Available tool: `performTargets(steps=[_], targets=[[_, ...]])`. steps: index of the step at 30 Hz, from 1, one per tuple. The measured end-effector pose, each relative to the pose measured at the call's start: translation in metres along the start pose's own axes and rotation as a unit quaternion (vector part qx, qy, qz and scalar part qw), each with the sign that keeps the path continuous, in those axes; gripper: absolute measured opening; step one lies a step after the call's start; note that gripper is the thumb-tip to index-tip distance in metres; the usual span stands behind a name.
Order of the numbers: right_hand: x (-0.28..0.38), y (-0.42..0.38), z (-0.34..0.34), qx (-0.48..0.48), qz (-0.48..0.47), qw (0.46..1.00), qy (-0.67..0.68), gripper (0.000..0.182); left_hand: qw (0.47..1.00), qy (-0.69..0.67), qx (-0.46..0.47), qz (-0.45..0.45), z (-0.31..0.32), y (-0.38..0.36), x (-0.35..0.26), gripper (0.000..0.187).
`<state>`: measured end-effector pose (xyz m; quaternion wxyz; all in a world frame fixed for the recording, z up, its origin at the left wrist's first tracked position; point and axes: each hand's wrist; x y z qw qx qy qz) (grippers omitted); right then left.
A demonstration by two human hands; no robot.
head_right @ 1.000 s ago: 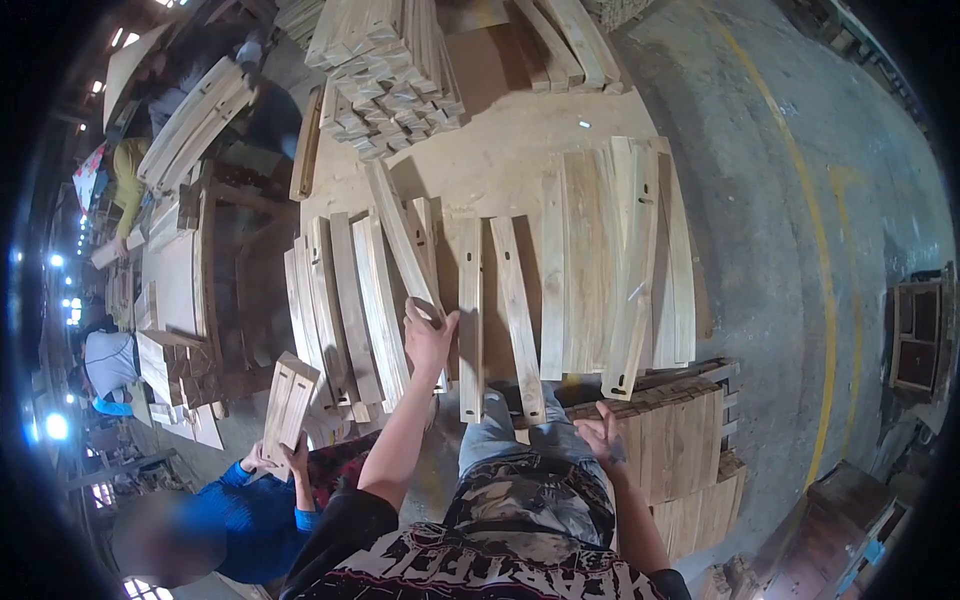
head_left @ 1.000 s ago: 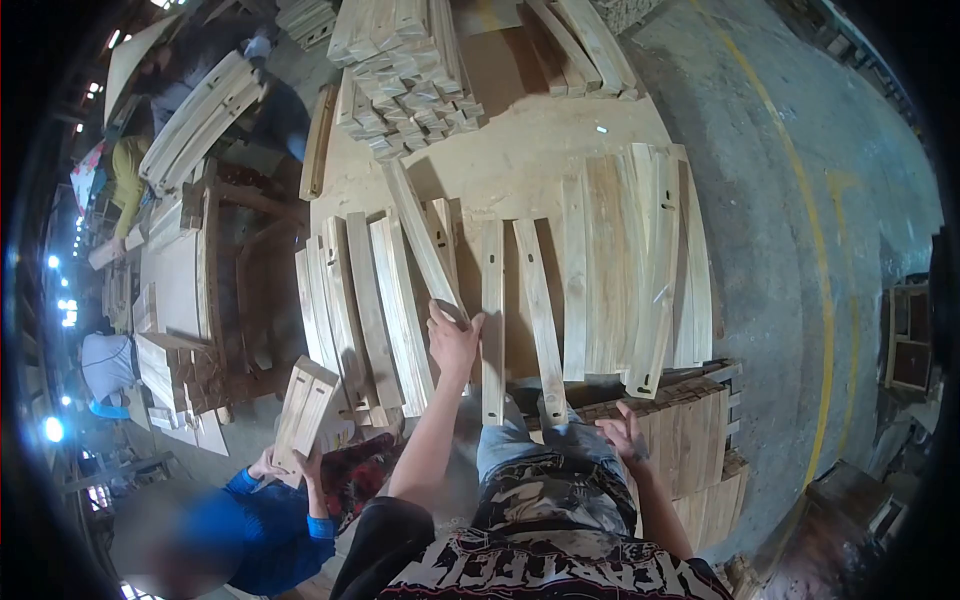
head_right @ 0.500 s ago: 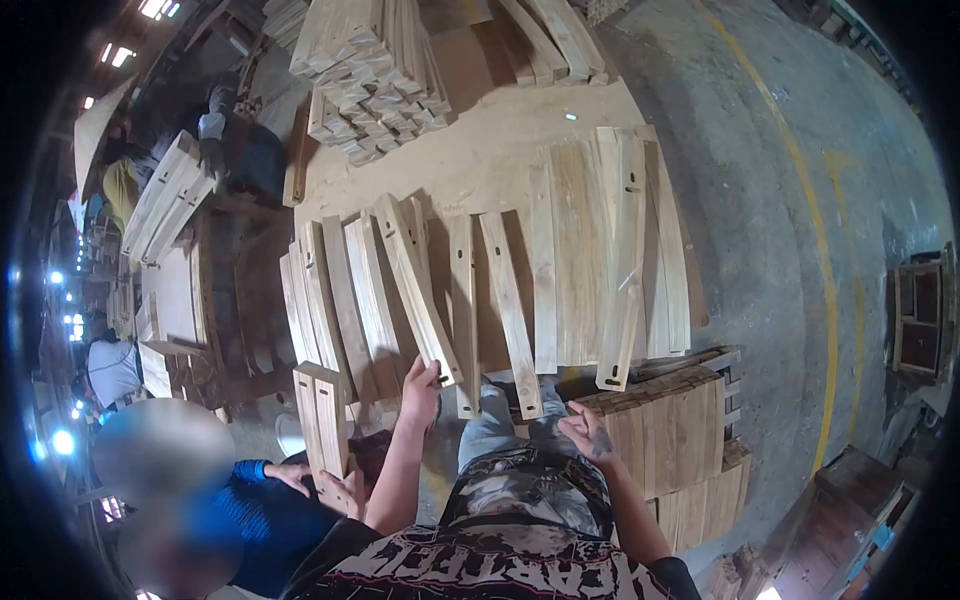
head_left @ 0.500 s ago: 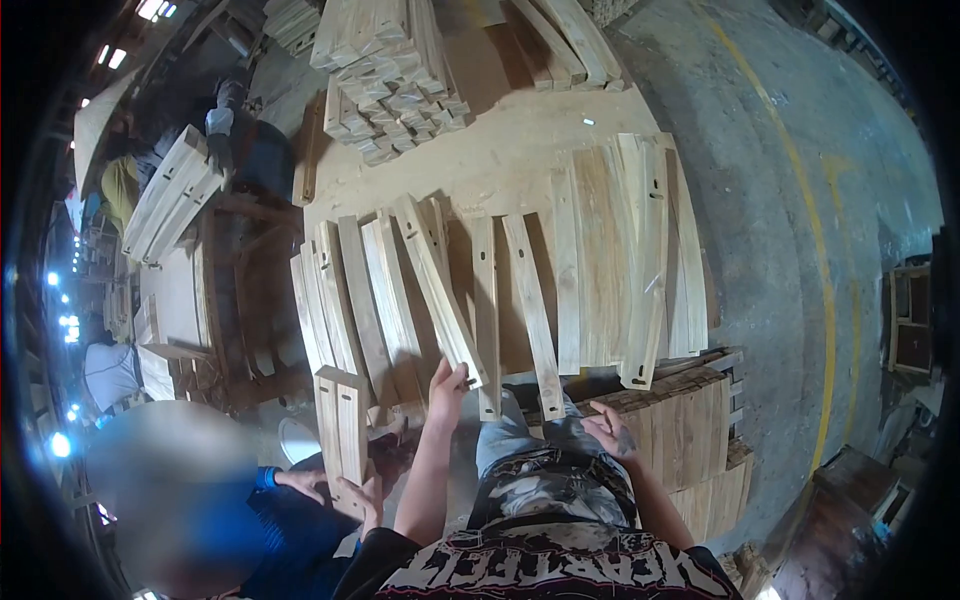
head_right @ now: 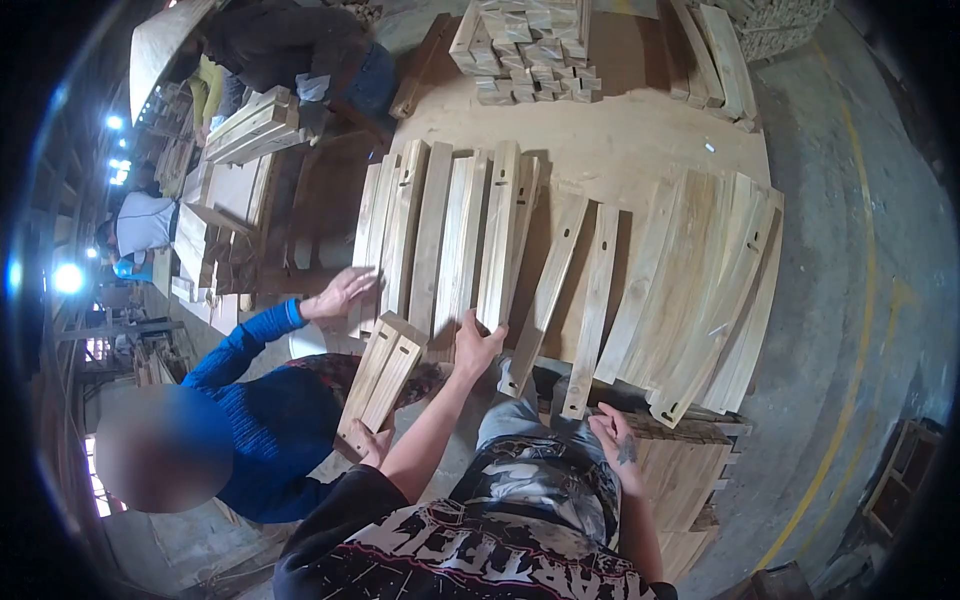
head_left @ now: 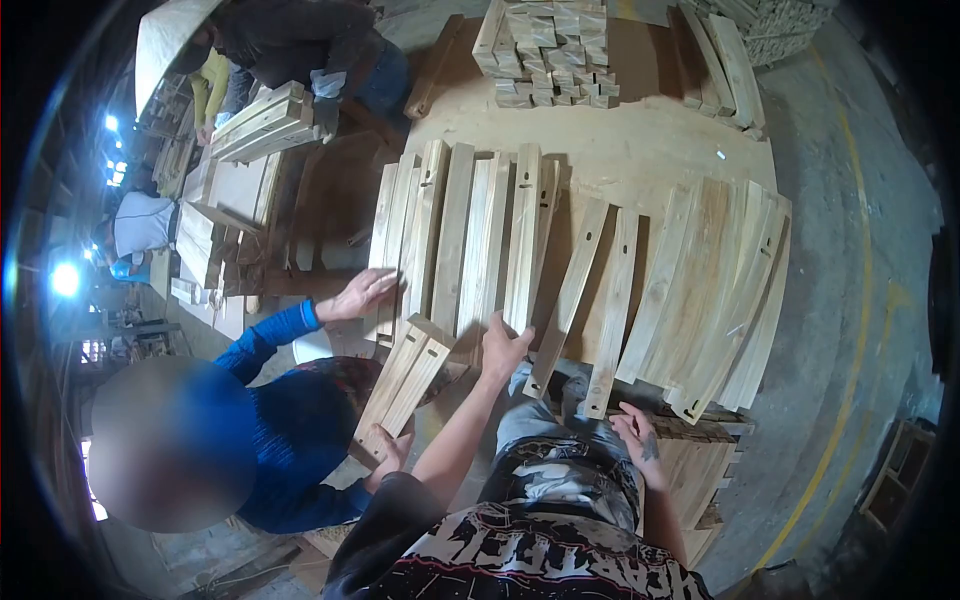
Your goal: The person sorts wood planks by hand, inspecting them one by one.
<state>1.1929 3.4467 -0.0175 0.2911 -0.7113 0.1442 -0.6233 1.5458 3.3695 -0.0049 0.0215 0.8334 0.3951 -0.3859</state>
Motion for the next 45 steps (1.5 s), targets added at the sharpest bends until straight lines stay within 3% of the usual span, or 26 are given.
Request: performTargets(steps=[2, 5, 8, 11, 15, 17, 26, 29, 37, 42, 45], targets=[[0.001, -0.001, 0.000, -0.003, 0.007, 1.000, 0.004, 0.049, 0.997, 0.072, 0.009, 0.000, -0.006, 0.001, -0.005, 0.067], [0.001, 0.001, 0.000, 0.002, 0.011, 1.000, 0.005, 0.049, 0.992, 0.120, 0.018, 0.038, -0.018, -0.002, -0.014, 0.055], [0.005, 0.004, 0.003, 0.001, 0.014, 1.000, 0.001, 0.048, 0.986, 0.141, -0.039, 0.075, -0.017, -0.010, -0.016, 0.043], [0.006, 0.008, 0.007, 0.003, -0.002, 1.000, -0.003, 0.048, 0.973, 0.168, -0.079, 0.135, -0.017, -0.014, -0.016, 0.044], [0.005, 0.016, 0.013, 0.016, -0.012, 1.000, 0.024, 0.050, 0.980, 0.149, -0.061, 0.118, -0.025, -0.015, -0.017, 0.045], [0.006, 0.019, 0.011, 0.011, 0.005, 1.000, -0.002, 0.052, 0.968, 0.159, -0.092, 0.169, -0.018, -0.009, -0.012, 0.048], [0.016, 0.020, 0.005, -0.004, 0.024, 0.999, -0.027, 0.051, 0.964, 0.110, -0.122, 0.209, 0.024, 0.025, -0.036, 0.078], [0.012, 0.020, 0.003, -0.009, 0.025, 0.999, -0.030, 0.049, 0.949, 0.124, -0.140, 0.253, 0.033, 0.034, -0.033, 0.078], [0.024, 0.015, 0.005, -0.019, 0.026, 0.999, -0.034, 0.047, 0.966, 0.096, -0.096, 0.220, 0.037, 0.043, -0.032, 0.069], [0.010, 0.023, 0.008, -0.009, 0.010, 1.000, 0.006, 0.046, 0.968, 0.112, -0.096, 0.201, 0.031, 0.038, -0.043, 0.067], [0.008, 0.025, 0.006, -0.006, 0.007, 1.000, -0.026, 0.046, 0.960, 0.078, -0.132, 0.234, 0.034, 0.041, -0.036, 0.070]])
Point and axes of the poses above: each hand's wrist, its own y-axis towards the middle knuckle, its own z-axis out of the palm, x = y × z, and after that the axes turned 10 degrees about -x, right-handed
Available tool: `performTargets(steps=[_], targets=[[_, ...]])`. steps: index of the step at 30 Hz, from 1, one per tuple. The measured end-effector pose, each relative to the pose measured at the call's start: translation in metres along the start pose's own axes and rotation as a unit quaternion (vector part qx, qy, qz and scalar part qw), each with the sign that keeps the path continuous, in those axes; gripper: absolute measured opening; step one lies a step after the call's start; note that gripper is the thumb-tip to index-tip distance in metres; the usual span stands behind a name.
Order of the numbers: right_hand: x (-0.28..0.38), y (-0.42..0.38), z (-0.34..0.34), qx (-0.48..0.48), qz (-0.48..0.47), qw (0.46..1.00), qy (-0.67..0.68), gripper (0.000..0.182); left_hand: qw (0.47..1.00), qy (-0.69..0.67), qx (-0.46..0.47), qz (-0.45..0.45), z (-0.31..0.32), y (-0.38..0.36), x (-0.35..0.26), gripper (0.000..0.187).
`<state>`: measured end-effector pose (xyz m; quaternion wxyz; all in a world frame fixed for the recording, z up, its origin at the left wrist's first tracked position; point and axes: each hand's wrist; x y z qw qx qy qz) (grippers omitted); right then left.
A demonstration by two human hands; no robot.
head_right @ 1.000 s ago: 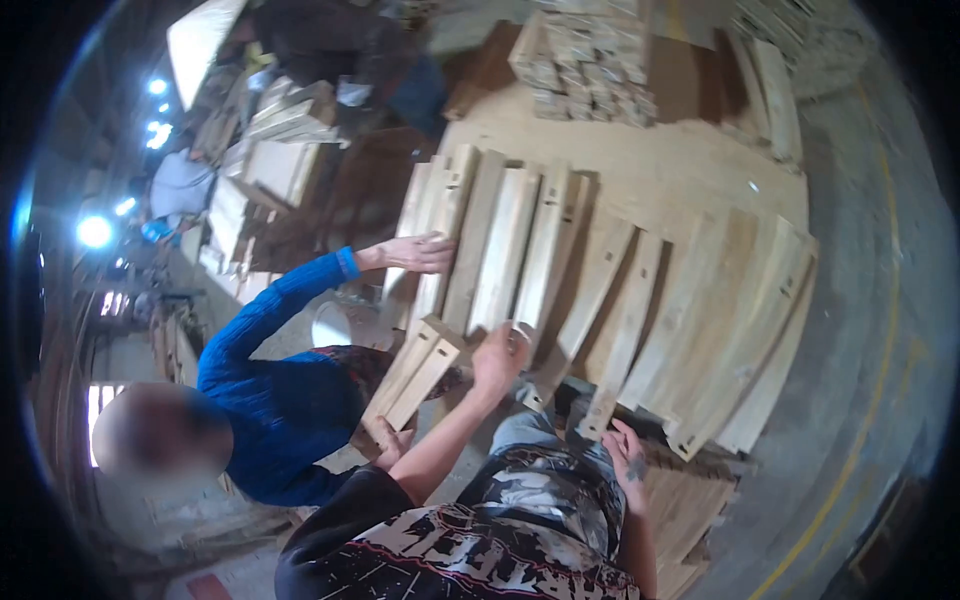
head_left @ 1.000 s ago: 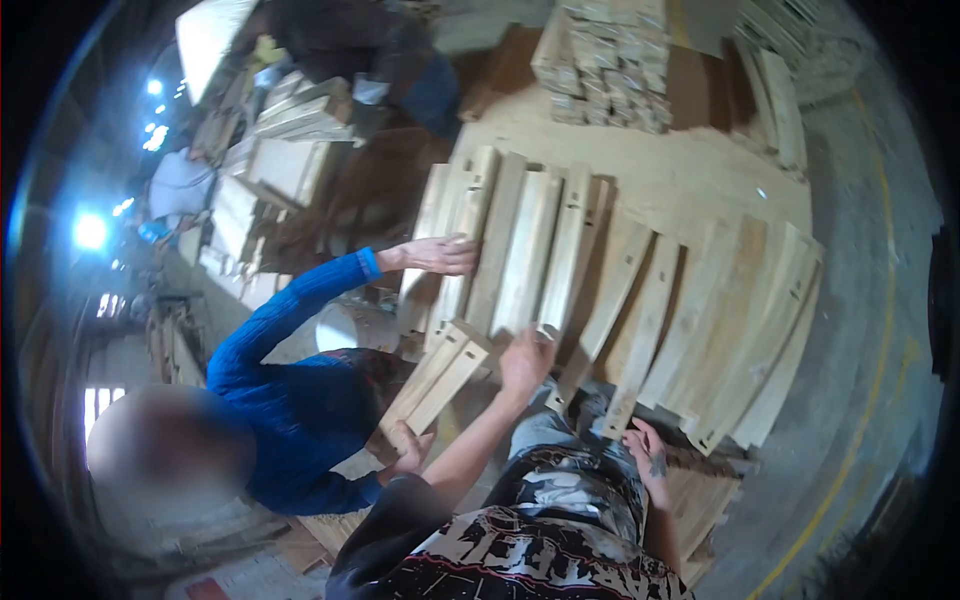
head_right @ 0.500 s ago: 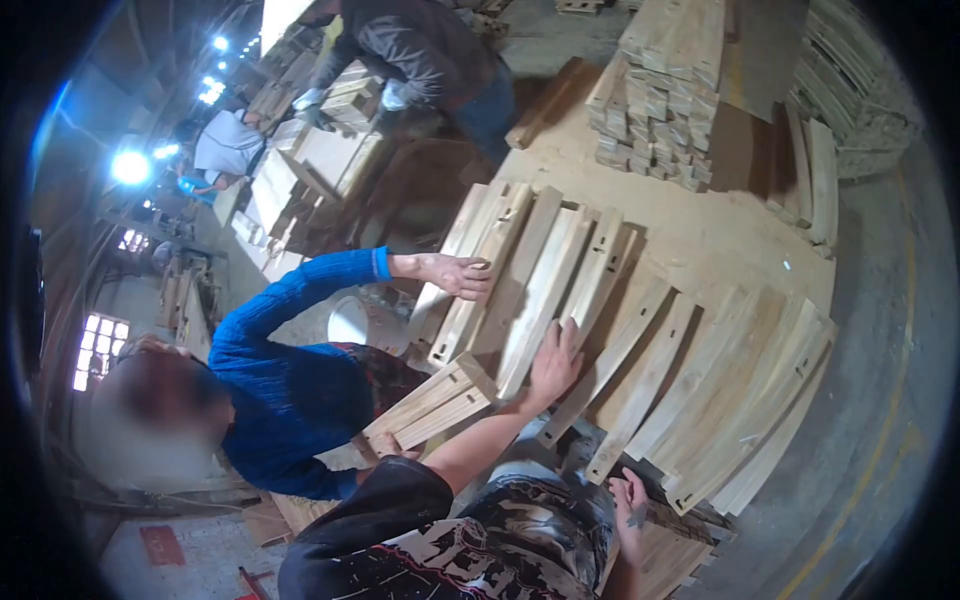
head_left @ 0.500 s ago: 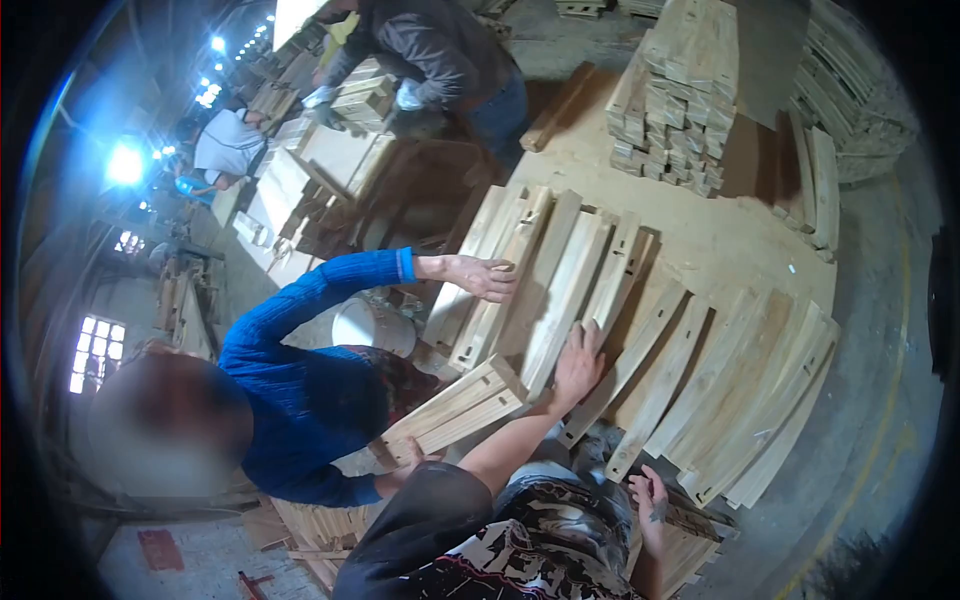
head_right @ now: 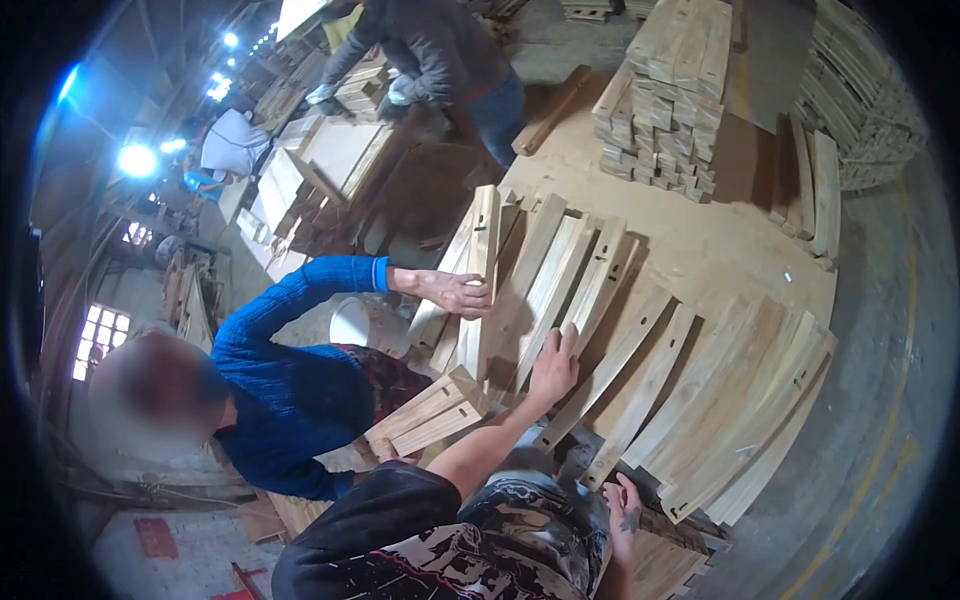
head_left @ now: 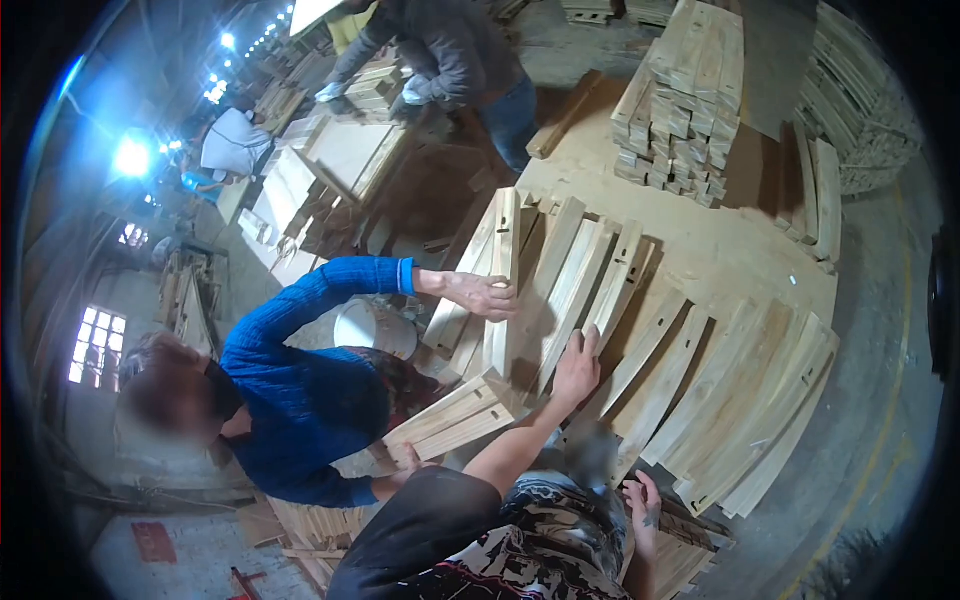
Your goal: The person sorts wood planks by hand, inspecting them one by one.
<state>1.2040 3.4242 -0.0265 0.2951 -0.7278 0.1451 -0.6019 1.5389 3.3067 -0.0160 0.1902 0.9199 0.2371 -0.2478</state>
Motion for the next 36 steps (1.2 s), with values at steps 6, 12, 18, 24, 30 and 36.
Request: performTargets(steps=[6, 12, 18, 24, 30, 36], targets=[[0.011, -0.003, 0.001, -0.017, 0.037, 0.999, 0.024, 0.052, 1.000, 0.022, -0.006, 0.014, 0.004, 0.000, 0.000, 0.069], [0.021, -0.008, 0.002, -0.014, 0.031, 0.999, 0.027, 0.050, 0.997, 0.044, 0.050, -0.034, 0.010, -0.003, 0.005, 0.075], [0.014, -0.011, 0.000, 0.001, 0.023, 1.000, 0.002, 0.048, 1.000, 0.019, 0.001, 0.003, 0.004, -0.002, 0.004, 0.072], [0.011, -0.013, -0.005, 0.007, 0.012, 1.000, -0.012, 0.048, 0.999, 0.013, -0.033, 0.018, 0.014, -0.004, 0.008, 0.069], [0.008, -0.013, -0.004, 0.009, 0.004, 1.000, -0.005, 0.048, 1.000, 0.013, -0.023, 0.013, 0.012, -0.002, 0.008, 0.074], [0.011, -0.014, -0.003, 0.000, 0.018, 1.000, 0.000, 0.048, 0.999, 0.002, -0.036, 0.028, 0.007, 0.000, 0.006, 0.071]])
Point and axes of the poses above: each hand's wrist, its own y-axis towards the middle knuckle, its own z-axis out of the palm, x = y × z, and after that the axes turned 10 degrees about -x, right-handed
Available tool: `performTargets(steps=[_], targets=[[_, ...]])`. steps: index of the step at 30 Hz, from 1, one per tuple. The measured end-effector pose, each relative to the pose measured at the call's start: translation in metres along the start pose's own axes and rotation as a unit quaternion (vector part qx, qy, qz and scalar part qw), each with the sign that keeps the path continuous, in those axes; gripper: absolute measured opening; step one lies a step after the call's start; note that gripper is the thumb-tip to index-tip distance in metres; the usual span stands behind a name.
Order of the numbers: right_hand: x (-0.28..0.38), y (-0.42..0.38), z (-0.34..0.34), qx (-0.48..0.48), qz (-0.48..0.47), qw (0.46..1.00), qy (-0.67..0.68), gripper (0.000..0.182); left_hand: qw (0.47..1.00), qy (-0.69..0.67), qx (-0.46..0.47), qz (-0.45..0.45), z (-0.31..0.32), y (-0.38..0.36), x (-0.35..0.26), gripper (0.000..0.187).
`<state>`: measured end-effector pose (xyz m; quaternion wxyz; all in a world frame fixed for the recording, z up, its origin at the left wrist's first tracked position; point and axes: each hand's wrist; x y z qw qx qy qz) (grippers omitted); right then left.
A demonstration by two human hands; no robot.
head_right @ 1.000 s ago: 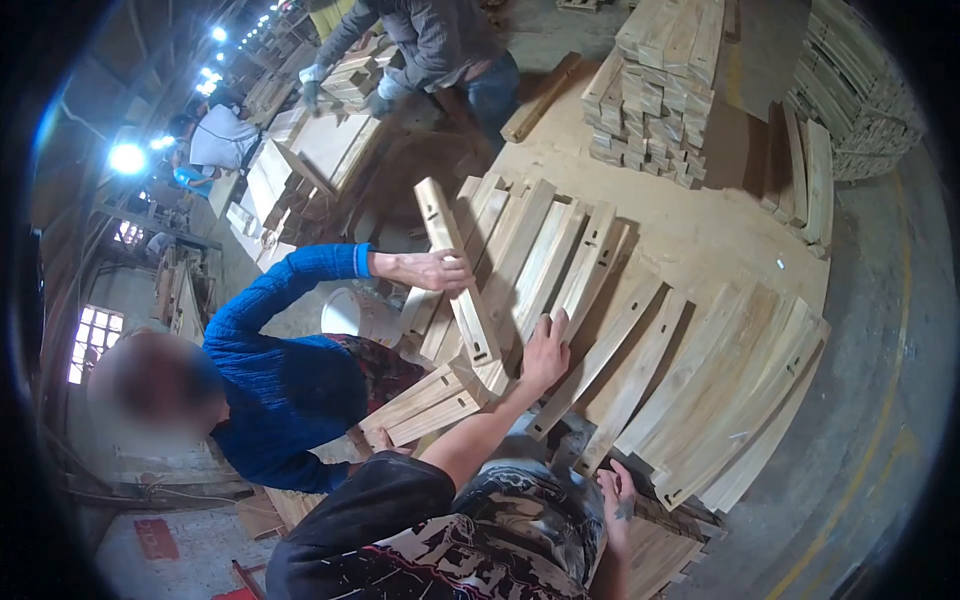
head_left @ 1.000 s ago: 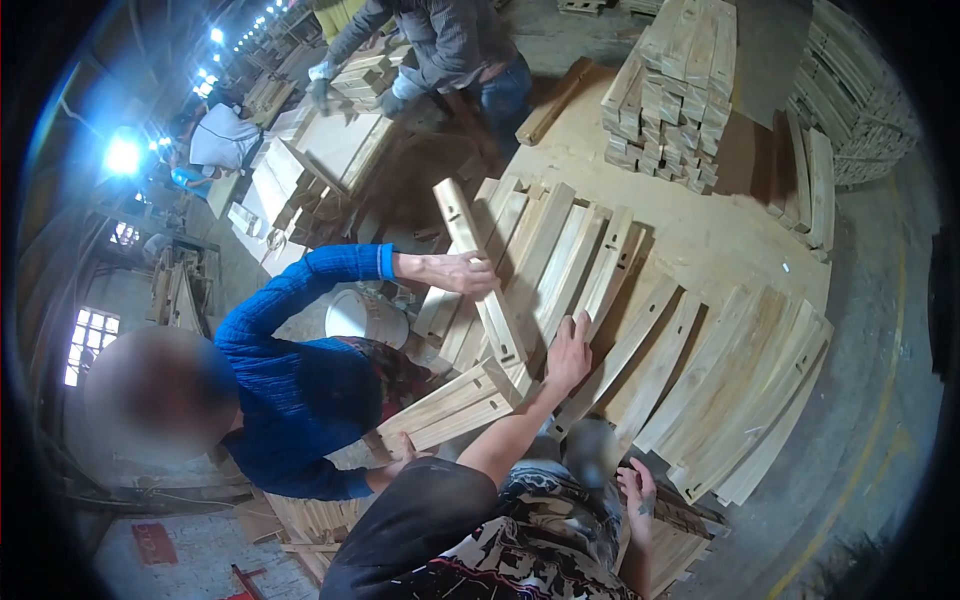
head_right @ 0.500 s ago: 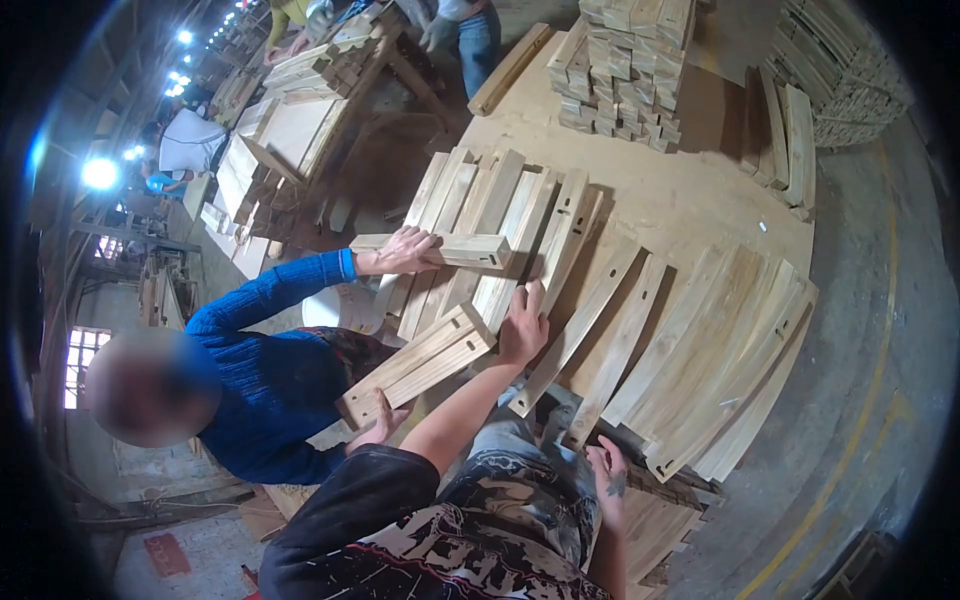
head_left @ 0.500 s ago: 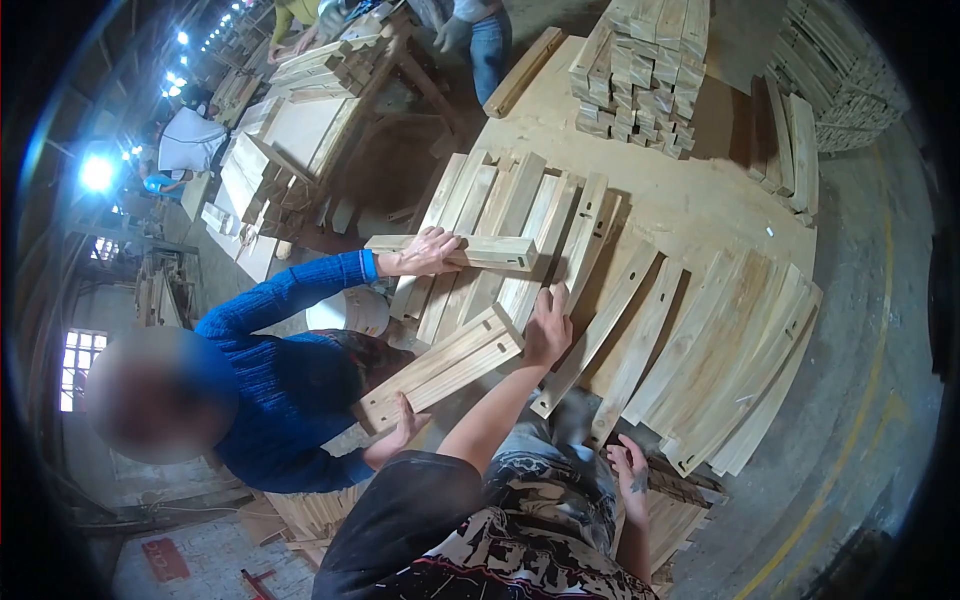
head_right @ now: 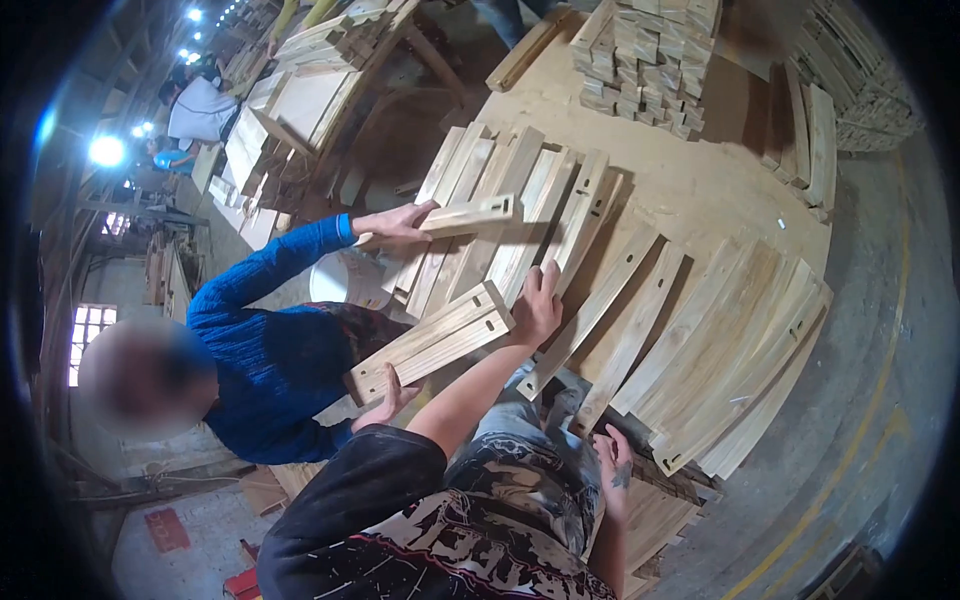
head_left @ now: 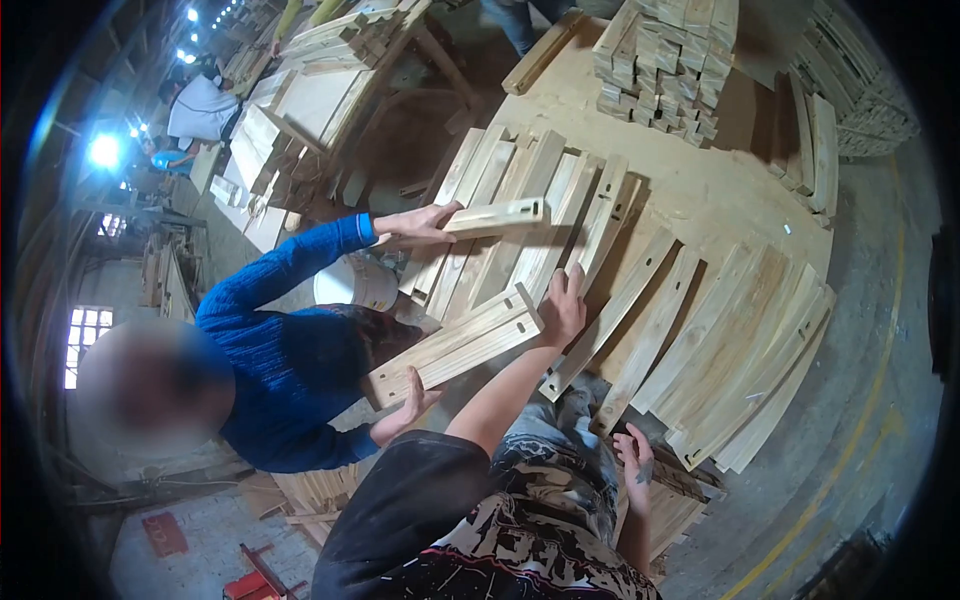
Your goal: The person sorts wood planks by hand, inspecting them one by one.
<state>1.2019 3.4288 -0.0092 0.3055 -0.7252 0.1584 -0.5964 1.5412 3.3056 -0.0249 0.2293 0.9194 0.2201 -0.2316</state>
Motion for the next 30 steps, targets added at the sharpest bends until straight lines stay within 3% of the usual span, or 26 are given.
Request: performTargets(steps=[9, 13, 22, 30], targets=[[0.001, 0.006, -0.002, 0.012, 0.001, 1.000, -0.010, 0.047, 0.999, 0.045, 0.008, -0.011, 0.004, -0.004, 0.005, 0.071], [0.001, 0.008, -0.001, 0.011, -0.002, 1.000, -0.016, 0.046, 0.990, 0.058, 0.102, -0.084, -0.004, 0.002, -0.005, 0.069], [-0.001, 0.010, 0.006, 0.000, 0.003, 1.000, 0.022, 0.044, 0.998, 0.021, 0.055, -0.038, -0.007, 0.001, -0.005, 0.070], [-0.004, 0.010, 0.005, 0.018, -0.023, 1.000, -0.009, 0.047, 0.996, 0.039, 0.071, -0.039, -0.014, 0.004, -0.013, 0.068]])
Point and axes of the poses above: each hand's wrist, its own y-axis towards the middle knuckle, its own z-axis out of the palm, x = y × z, and after that the axes turned 10 degrees about -x, right-handed
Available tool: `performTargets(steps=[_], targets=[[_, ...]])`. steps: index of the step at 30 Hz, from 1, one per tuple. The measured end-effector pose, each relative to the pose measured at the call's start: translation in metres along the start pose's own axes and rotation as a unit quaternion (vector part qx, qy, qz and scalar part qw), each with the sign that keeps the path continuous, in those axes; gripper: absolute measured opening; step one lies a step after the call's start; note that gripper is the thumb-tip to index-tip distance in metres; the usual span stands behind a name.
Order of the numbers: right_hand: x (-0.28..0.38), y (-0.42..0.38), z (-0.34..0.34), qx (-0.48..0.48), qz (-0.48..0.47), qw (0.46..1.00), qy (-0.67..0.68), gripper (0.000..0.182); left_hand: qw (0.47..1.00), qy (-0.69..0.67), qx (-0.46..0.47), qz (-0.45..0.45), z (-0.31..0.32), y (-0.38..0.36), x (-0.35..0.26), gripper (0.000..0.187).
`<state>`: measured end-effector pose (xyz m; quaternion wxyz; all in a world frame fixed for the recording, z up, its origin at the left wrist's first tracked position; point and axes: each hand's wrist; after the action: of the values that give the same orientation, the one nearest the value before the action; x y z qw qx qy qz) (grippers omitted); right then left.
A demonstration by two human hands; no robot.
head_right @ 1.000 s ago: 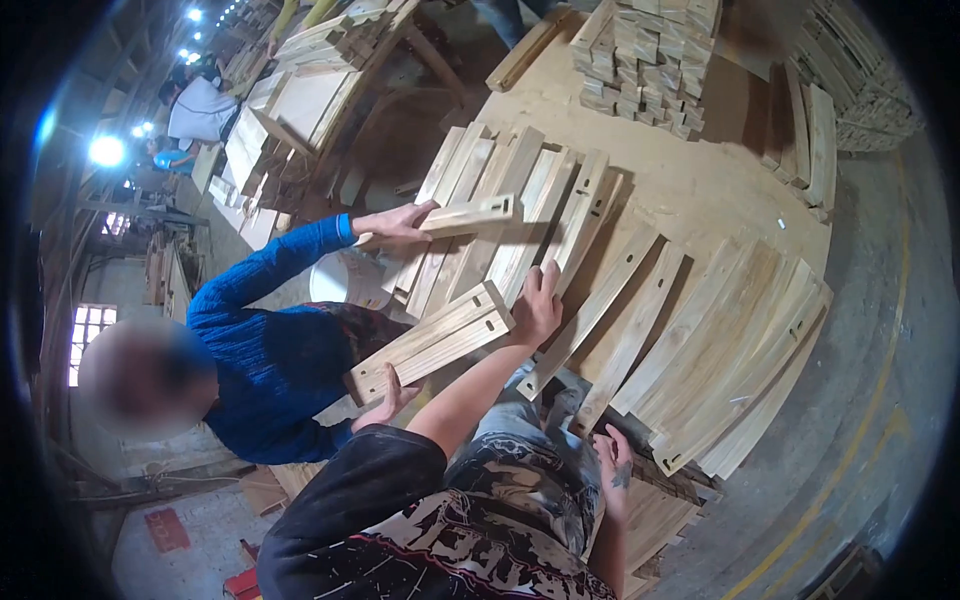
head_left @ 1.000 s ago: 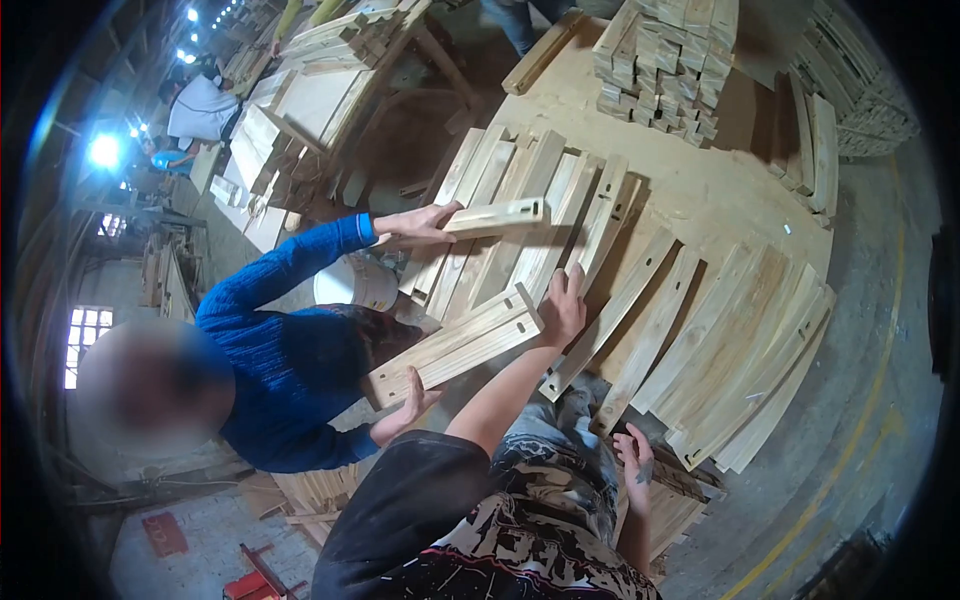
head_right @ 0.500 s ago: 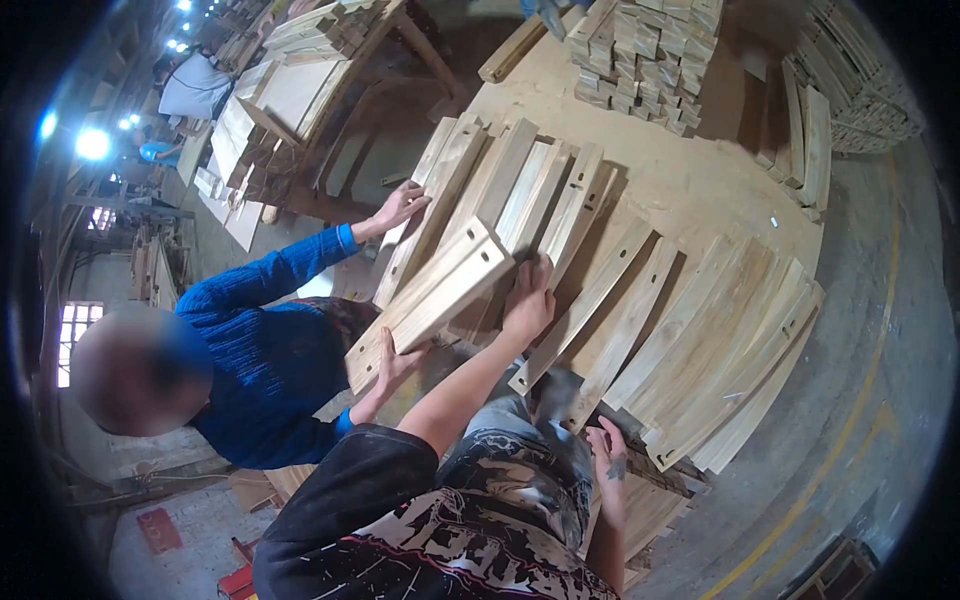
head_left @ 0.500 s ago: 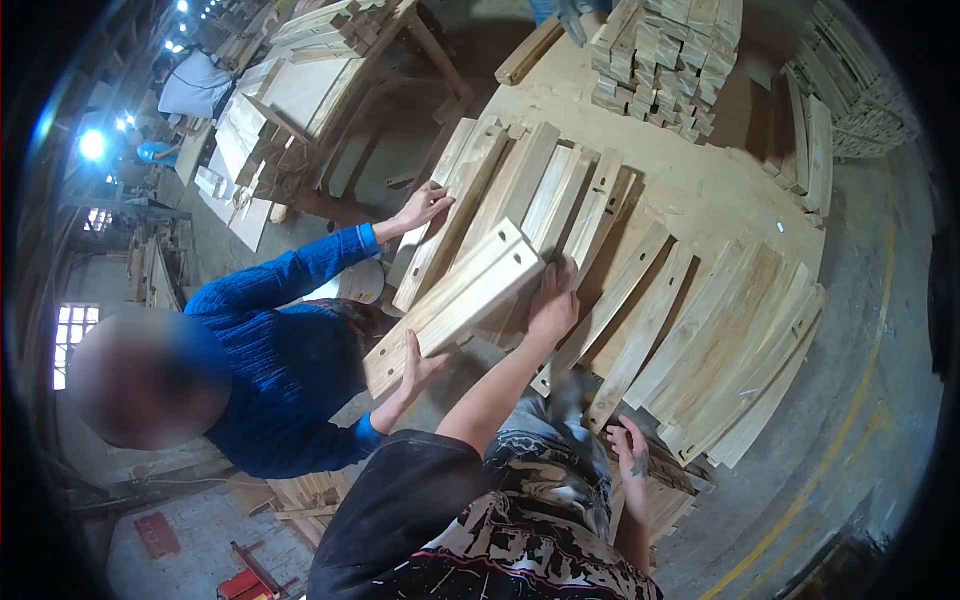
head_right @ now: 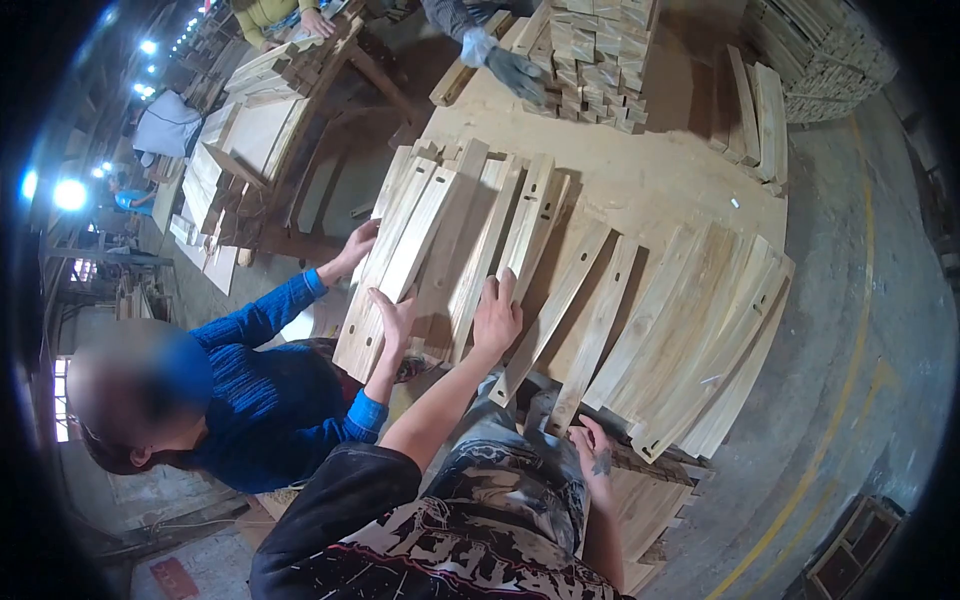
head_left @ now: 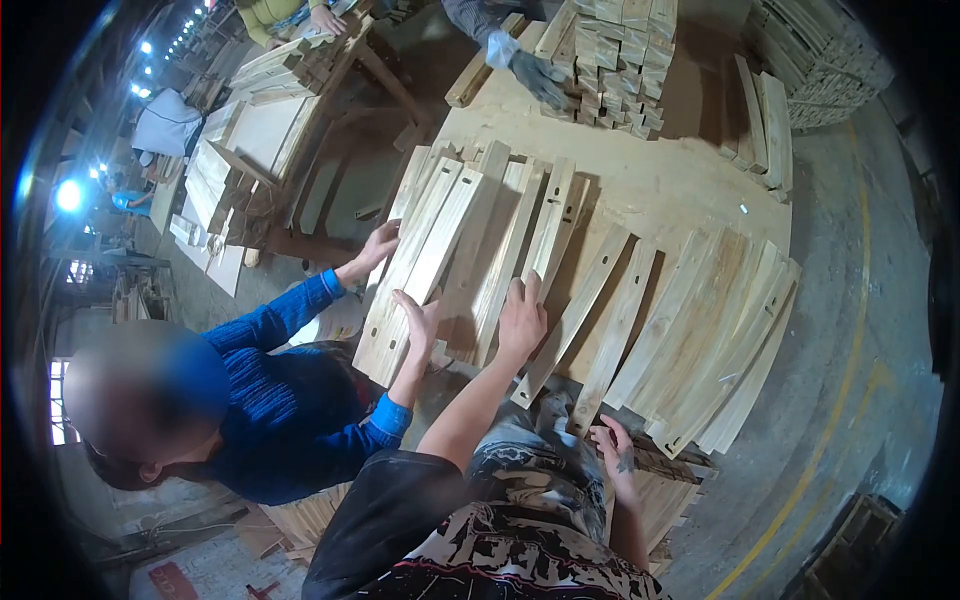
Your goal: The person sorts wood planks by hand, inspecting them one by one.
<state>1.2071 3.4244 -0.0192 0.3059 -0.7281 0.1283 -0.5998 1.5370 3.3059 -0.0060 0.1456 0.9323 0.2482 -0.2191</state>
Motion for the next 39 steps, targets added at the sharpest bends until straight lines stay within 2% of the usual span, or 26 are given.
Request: performTargets(steps=[9, 12, 18, 24, 39], targets=[[-0.003, 0.004, 0.001, -0.001, 0.005, 1.000, 0.004, 0.047, 1.000, 0.016, -0.005, 0.008, 0.005, -0.002, 0.003, 0.068], [-0.002, 0.005, 0.000, 0.000, 0.012, 1.000, 0.007, 0.048, 1.000, 0.015, -0.002, 0.008, 0.008, -0.001, 0.006, 0.074], [0.001, 0.007, 0.001, -0.009, 0.024, 0.999, 0.021, 0.048, 1.000, 0.018, 0.022, -0.008, 0.004, 0.000, 0.002, 0.071], [-0.004, 0.011, 0.003, -0.022, 0.027, 0.999, 0.041, 0.045, 1.000, 0.009, -0.019, 0.022, 0.010, -0.002, 0.007, 0.072], [-0.003, 0.011, 0.005, -0.033, 0.030, 0.997, 0.063, 0.042, 1.000, 0.014, -0.004, 0.010, 0.005, -0.001, 0.003, 0.070]])
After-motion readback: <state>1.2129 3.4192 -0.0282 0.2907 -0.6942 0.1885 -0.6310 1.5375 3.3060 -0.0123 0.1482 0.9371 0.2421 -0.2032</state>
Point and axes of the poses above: each hand's wrist, its own y-axis towards the middle knuckle, its own z-axis out of the palm, x = y × z, and after that the axes turned 10 degrees about -x, right-handed
